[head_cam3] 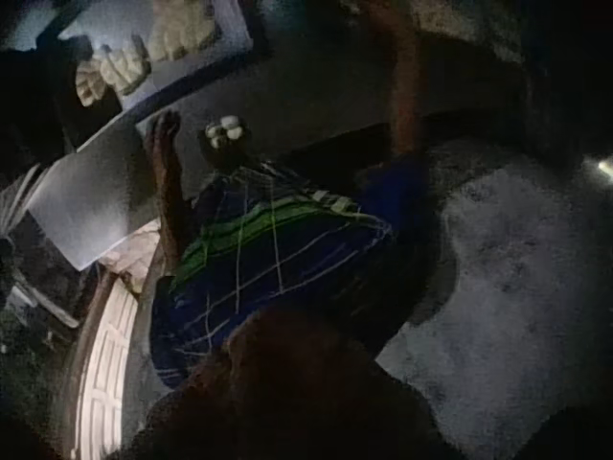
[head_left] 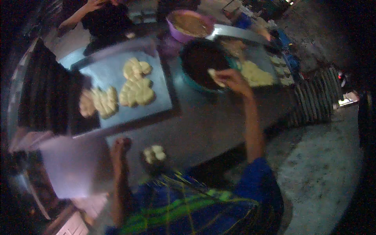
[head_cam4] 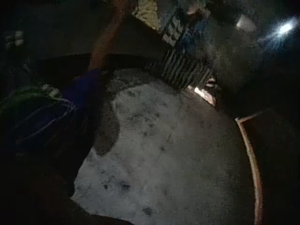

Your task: The person shapes small pieces of dough by hand, adds filling to some of them, and arranges the finished buns on metal baking trays.

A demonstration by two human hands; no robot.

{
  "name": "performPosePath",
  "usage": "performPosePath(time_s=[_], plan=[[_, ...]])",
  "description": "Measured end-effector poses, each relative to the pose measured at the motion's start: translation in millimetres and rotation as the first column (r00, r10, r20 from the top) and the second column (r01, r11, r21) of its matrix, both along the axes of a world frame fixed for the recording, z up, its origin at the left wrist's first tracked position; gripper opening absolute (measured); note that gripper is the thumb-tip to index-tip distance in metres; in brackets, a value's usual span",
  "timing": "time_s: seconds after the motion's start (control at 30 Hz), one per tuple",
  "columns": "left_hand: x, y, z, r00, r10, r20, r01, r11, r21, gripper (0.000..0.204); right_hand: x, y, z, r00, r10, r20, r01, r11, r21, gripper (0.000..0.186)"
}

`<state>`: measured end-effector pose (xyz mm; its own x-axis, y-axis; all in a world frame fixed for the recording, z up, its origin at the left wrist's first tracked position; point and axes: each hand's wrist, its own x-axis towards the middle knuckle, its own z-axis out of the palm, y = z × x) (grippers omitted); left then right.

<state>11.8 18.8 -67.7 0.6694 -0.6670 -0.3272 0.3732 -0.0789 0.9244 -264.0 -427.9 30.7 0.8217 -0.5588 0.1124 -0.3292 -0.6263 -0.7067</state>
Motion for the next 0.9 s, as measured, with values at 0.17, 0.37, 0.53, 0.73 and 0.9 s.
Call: performPosePath(time_s=[0.17, 0.37, 0.53, 0.73, 0.9], plan=[[3.8, 8.0, 3.9, 0.999, 0.029, 0.034, -0.03, 0.999, 0.023, 0.025, 41.7, -42.4, -11.8, 0.794, 0.317, -0.519, -0.425, 0.899, -0.101, 0.027], [-6.3, 17.5, -4.5, 0.994, 0.097, -0.048, -0.096, 0.995, 0.02, 0.023, 51.2, -57.5, -44.2, 0.699, 0.287, -0.655, -0.232, 0.957, 0.171, 0.02], [-9.4, 20.6, -10.6, 0.993, 0.058, -0.102, -0.059, 0.998, -0.005, 0.023, 41.9, -61.2, -32.4, 0.691, 0.433, -0.579, -0.28, 0.898, 0.338, 0.03], [-17.9, 3.1, -0.9, 0.991, -0.062, -0.121, 0.063, 0.998, 0.003, 0.028, 42.2, 3.7, 27.7, 0.931, 0.337, -0.141, -0.162, 0.726, 0.668, 0.039], [-54.2, -57.1, 33.0, 0.771, -0.393, -0.501, 0.29, 0.917, -0.274, 0.052, 80.9, 138.4, 9.2, 0.955, 0.1, 0.281, -0.294, 0.478, 0.828, 0.058]])
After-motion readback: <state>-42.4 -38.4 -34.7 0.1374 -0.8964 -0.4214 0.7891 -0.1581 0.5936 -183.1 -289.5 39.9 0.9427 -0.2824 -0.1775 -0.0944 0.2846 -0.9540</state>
